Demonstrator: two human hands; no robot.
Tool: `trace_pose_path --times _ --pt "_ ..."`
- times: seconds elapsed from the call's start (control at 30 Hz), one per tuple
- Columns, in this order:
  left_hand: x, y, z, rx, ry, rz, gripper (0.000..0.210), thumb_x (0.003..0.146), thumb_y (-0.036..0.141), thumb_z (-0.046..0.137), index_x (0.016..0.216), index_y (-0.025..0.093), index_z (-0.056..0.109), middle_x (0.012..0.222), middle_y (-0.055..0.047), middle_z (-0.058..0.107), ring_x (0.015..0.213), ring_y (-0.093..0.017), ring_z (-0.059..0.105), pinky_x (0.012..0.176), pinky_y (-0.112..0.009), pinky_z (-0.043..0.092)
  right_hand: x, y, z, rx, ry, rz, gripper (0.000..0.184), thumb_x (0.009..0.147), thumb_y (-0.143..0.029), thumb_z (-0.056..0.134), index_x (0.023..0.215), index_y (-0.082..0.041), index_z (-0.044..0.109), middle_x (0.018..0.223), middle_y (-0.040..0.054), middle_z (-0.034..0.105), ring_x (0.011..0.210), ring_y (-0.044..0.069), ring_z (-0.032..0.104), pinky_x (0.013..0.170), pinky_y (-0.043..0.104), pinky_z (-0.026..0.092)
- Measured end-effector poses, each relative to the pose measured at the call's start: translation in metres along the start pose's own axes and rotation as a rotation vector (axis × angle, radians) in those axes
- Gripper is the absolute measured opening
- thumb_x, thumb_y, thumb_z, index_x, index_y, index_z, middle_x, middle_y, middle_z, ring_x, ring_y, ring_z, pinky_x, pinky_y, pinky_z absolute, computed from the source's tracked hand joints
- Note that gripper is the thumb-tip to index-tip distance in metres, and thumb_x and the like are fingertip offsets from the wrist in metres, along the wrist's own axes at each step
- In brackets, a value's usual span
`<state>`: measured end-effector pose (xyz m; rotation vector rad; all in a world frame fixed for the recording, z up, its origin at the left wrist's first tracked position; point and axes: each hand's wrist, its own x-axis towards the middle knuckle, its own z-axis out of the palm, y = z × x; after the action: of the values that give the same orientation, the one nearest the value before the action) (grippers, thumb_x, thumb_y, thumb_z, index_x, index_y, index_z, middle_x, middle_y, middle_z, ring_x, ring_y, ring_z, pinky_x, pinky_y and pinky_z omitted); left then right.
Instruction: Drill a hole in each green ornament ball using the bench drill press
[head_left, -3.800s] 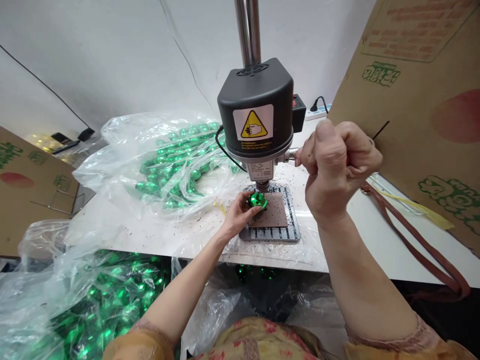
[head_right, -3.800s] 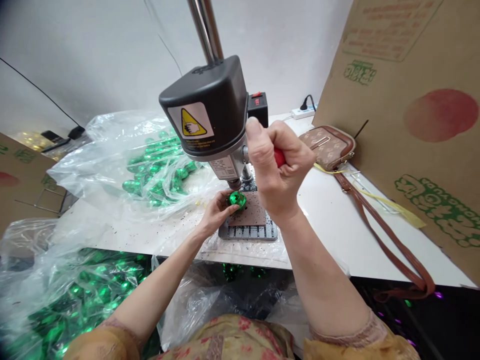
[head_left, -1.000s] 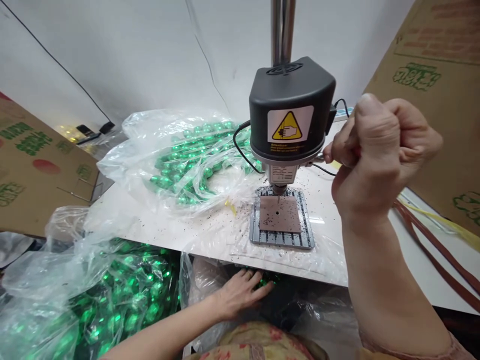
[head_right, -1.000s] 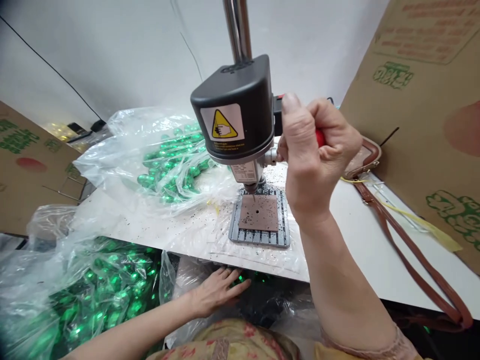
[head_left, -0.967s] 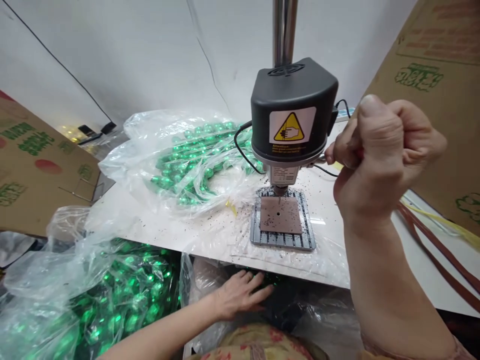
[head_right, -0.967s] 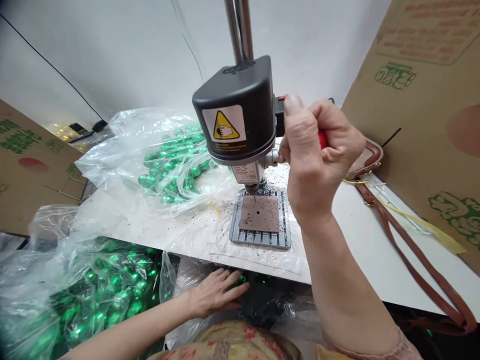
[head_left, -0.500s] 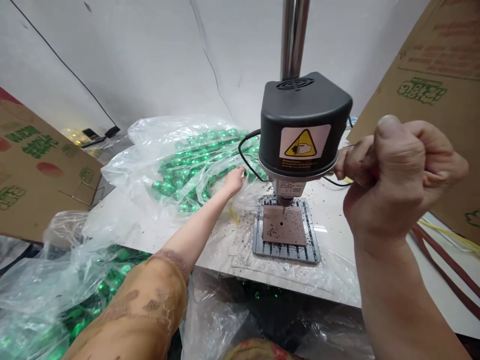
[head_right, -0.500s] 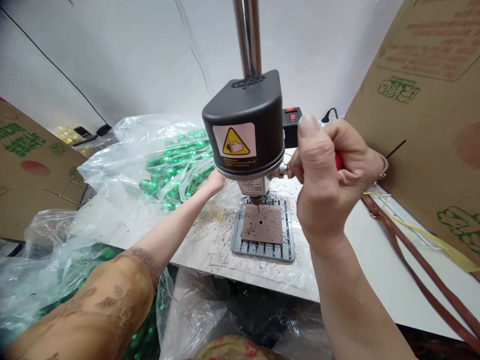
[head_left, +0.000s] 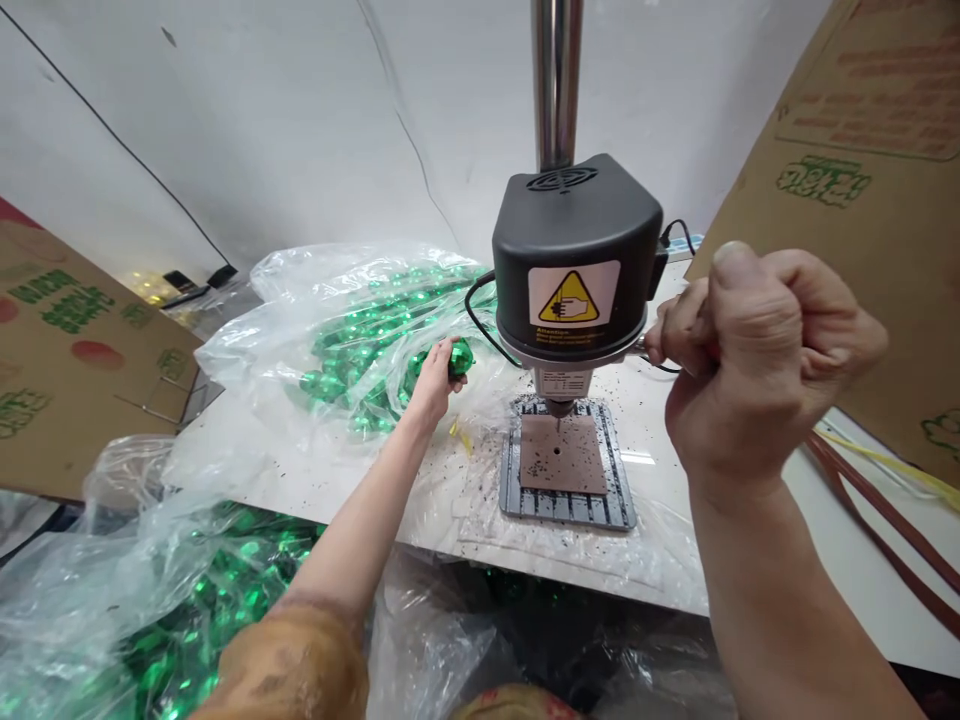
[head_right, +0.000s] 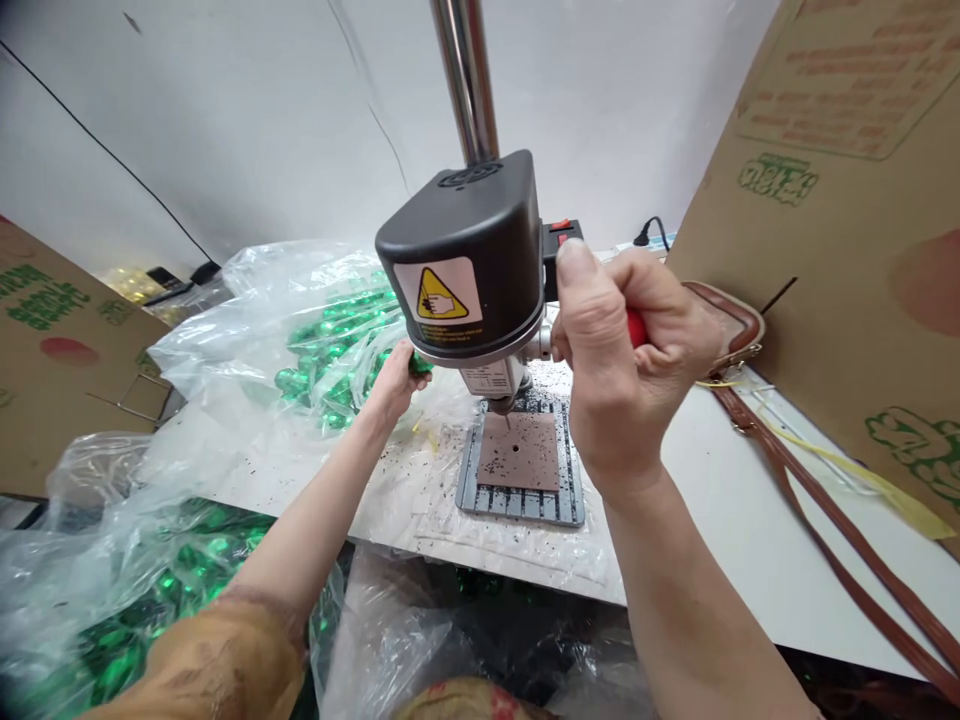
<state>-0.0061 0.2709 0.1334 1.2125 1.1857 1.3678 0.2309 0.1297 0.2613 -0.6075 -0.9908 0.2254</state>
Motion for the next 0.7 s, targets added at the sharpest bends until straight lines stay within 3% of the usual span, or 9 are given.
trace_pose_path --times 0.07,0.13,0.23,0.3,0.47,0.7 --pt "-0.033 0.007 -0.005 -0.087 -0.013 0.001 0.049 0.085 0.063 0.070 0.107 0.021 0.058 0.074 0.003 0.059 0.048 -0.008 0.052 0.040 -0.018 0.034 0.000 0.000 0.000 0.002 -0.005 -0.007 0.041 0.092 -0.025 0.061 0.058 -0.020 0.039 0.049 -0.0076 0.036 0.044 0.004 0.035 0.046 0.028 0.028" --pt "-0.067 0.009 -0.002 -0.143 -0.102 -0.016 0.056 0.081 0.064 0.075 0.113 0.021 0.058 0.082 0.000 0.065 0.056 -0.010 0.060 0.045 -0.020 0.040 -0.001 0.000 0.000 0.001 -0.011 -0.008 0.041 0.092 -0.025 0.061 0.059 -0.019 0.038 0.050 -0.0078 0.036 0.044 0.003 0.035 0.046 0.027 0.029" --pt "-0.108 0.001 0.010 -0.105 -0.254 -0.057 0.061 0.073 0.054 0.087 0.118 0.021 0.061 0.100 -0.005 0.071 0.079 -0.015 0.069 0.065 -0.025 0.054 0.000 0.001 0.000 0.014 -0.016 -0.012 0.040 0.092 -0.025 0.060 0.060 -0.020 0.038 0.050 -0.0082 0.036 0.044 0.002 0.035 0.046 0.026 0.029" --pt "-0.122 -0.010 0.019 -0.043 -0.311 -0.044 0.061 0.072 0.047 0.090 0.120 0.020 0.064 0.105 -0.006 0.072 0.093 -0.018 0.068 0.080 -0.028 0.055 0.000 0.002 0.000 0.042 -0.012 -0.022 0.040 0.092 -0.026 0.062 0.059 -0.021 0.038 0.048 -0.0084 0.035 0.043 0.003 0.035 0.045 0.026 0.028" --pt "-0.126 -0.035 0.035 0.140 -0.353 0.036 0.056 0.077 0.048 0.084 0.122 0.020 0.065 0.112 -0.008 0.072 0.100 -0.021 0.066 0.090 -0.034 0.053 0.002 0.004 0.000 0.071 -0.006 -0.005 0.041 0.090 -0.027 0.065 0.059 -0.023 0.038 0.046 -0.0081 0.034 0.042 0.006 0.031 0.045 0.029 0.026" --pt "-0.119 -0.045 0.044 0.284 -0.400 0.107 0.050 0.084 0.048 0.076 0.125 0.021 0.065 0.117 -0.008 0.071 0.105 -0.023 0.065 0.094 -0.037 0.052 0.000 0.003 0.000 0.039 -0.043 -0.017 0.044 0.094 -0.031 0.061 0.060 -0.021 0.034 0.050 -0.0070 0.032 0.044 0.005 0.031 0.047 0.026 0.026"
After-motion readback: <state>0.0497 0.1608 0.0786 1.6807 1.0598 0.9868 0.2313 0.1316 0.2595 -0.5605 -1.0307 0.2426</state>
